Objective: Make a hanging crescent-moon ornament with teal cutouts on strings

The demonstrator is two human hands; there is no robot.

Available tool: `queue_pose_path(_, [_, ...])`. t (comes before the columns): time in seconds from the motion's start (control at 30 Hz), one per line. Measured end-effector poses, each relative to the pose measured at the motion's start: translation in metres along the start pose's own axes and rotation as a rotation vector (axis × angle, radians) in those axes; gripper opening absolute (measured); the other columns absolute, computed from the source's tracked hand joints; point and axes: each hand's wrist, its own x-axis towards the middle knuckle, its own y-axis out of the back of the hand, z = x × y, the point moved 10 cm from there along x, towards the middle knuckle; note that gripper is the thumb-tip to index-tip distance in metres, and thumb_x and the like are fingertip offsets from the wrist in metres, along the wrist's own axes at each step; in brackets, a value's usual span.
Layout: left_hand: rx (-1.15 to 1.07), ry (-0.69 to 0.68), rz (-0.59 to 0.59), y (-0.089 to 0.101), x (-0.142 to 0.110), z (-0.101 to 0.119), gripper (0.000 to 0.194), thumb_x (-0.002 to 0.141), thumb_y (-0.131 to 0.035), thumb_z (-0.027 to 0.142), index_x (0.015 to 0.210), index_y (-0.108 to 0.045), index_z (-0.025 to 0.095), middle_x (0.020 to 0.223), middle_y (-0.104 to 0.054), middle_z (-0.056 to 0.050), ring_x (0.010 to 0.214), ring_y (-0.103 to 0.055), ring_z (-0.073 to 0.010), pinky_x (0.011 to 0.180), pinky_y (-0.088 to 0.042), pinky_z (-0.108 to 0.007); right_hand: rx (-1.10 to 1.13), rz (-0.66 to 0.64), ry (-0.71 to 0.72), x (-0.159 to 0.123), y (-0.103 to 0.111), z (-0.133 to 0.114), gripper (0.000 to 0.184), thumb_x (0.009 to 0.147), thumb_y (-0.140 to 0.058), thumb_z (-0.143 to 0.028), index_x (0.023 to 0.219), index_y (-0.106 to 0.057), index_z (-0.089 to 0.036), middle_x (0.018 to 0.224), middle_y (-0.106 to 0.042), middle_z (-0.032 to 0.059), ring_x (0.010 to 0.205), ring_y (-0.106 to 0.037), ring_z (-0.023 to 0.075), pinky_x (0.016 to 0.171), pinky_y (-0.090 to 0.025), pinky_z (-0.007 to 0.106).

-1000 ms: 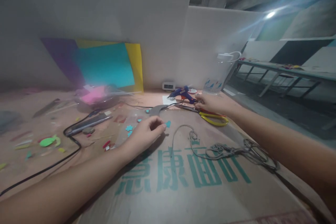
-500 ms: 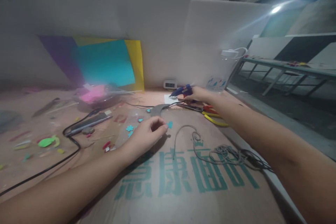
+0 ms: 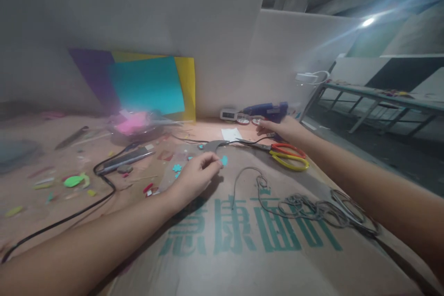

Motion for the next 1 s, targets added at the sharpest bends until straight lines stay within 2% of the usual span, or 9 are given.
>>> queue_pose_path(0.07, [-0.032, -0.009, 0.016, 0.003, 0.001, -0.001, 0.020, 0.077, -0.052, 0.035, 0.067, -0.051, 0.017, 0.062, -0.045, 0.004, 0.060, -0.046, -0.0114, 0.056, -0.035, -0.023, 0.072, -0.024, 0.051, -0.022, -0.005, -0.012, 0.032, 0.081, -0.065, -0.048, 0.091, -0.069, -0.018, 0.098, -0.073, 0.0094, 0.091, -0.071, 0.0227, 0.085, -0.055, 0.036])
queue_pose_path(0.13, [-0.027, -0.025, 0.033, 0.006, 0.003, 0.000, 0.018, 0.076, -0.051, 0.032, 0.066, -0.052, 0.017, 0.061, -0.045, 0.003, 0.059, -0.046, -0.0112, 0.054, -0.035, -0.022, -0.005, -0.053, 0.063, -0.043, -0.012, -0.021, 0.032, 0.083, -0.063, -0.049, 0.092, -0.070, -0.020, 0.101, -0.074, 0.0081, 0.097, -0.069, 0.0236, 0.088, -0.053, 0.036])
queue_pose_path(0.2, [-0.015, -0.031, 0.040, 0.008, 0.004, 0.000, 0.016, 0.076, -0.049, 0.030, 0.067, -0.054, 0.017, 0.060, -0.046, 0.003, 0.058, -0.046, -0.0112, 0.051, -0.034, -0.021, -0.098, -0.036, 0.096, -0.063, -0.015, -0.029, 0.030, 0.082, -0.063, -0.049, 0.091, -0.069, -0.021, 0.095, -0.074, 0.0067, 0.095, -0.069, 0.0238, 0.086, -0.053, 0.036])
queue_pose_path(0.27, [-0.008, -0.034, 0.046, 0.011, 0.004, 0.002, 0.018, 0.077, -0.048, 0.030, 0.066, -0.053, 0.017, 0.059, -0.047, 0.003, 0.056, -0.046, -0.0108, 0.048, -0.033, -0.020, -0.210, -0.052, 0.111, -0.079, -0.023, -0.030, 0.029, 0.083, -0.060, -0.049, 0.085, -0.068, -0.021, 0.090, -0.074, 0.0055, 0.090, -0.069, 0.0237, 0.082, -0.054, 0.036])
queue_pose_path(0.37, [0.049, -0.019, 0.042, 0.013, 0.003, 0.004, 0.021, 0.080, -0.048, 0.031, 0.065, -0.053, 0.017, 0.057, -0.047, 0.003, 0.051, -0.043, -0.0095, 0.045, -0.032, -0.019, -0.340, -0.059, 0.076, -0.094, -0.034, -0.019, 0.028, 0.081, -0.060, -0.051, 0.078, -0.069, -0.024, 0.083, -0.074, 0.0047, 0.083, -0.070, 0.0261, 0.078, -0.056, 0.038])
queue_pose_path(0.57, [0.189, -0.007, 0.016, 0.011, 0.001, 0.003, 0.028, 0.086, -0.048, 0.040, 0.072, -0.058, 0.017, 0.057, -0.050, 0.004, 0.049, -0.045, -0.0096, 0.043, -0.029, -0.020, -0.243, -0.104, 0.112, -0.098, -0.055, 0.005, 0.037, 0.078, -0.055, -0.062, 0.083, -0.070, -0.028, 0.088, -0.075, 0.0041, 0.093, -0.070, 0.0287, 0.083, -0.058, 0.040])
queue_pose_path(0.7, [0.242, -0.080, 0.014, 0.010, -0.001, 0.008, 0.029, 0.087, -0.048, 0.037, 0.070, -0.059, 0.017, 0.059, -0.051, 0.003, 0.055, -0.049, -0.0101, 0.049, -0.033, -0.020, -0.288, -0.040, 0.086, -0.097, -0.050, 0.014, 0.034, 0.076, -0.060, -0.060, 0.083, -0.068, -0.028, 0.086, -0.074, 0.0043, 0.094, -0.069, 0.0301, 0.083, -0.058, 0.041])
queue_pose_path(0.87, [0.242, -0.102, -0.004, 0.006, -0.002, 0.009, 0.027, 0.086, -0.049, 0.037, 0.070, -0.057, 0.017, 0.060, -0.052, 0.003, 0.054, -0.047, -0.0104, 0.048, -0.031, -0.021, -0.354, -0.105, 0.075, -0.103, -0.055, 0.000, 0.029, 0.076, -0.063, -0.056, 0.082, -0.068, -0.028, 0.080, -0.071, 0.0067, 0.086, -0.068, 0.0308, 0.076, -0.057, 0.044])
queue_pose_path(1.0, [0.278, -0.123, -0.008, 0.006, -0.002, 0.011, 0.025, 0.086, -0.048, 0.034, 0.070, -0.058, 0.017, 0.065, -0.057, 0.002, 0.063, -0.053, -0.0130, 0.056, -0.036, -0.022, -0.386, -0.176, 0.120, -0.107, -0.063, -0.015, 0.031, 0.077, -0.058, -0.056, 0.077, -0.067, -0.026, 0.082, -0.071, 0.0078, 0.079, -0.067, 0.0288, 0.075, -0.057, 0.045])
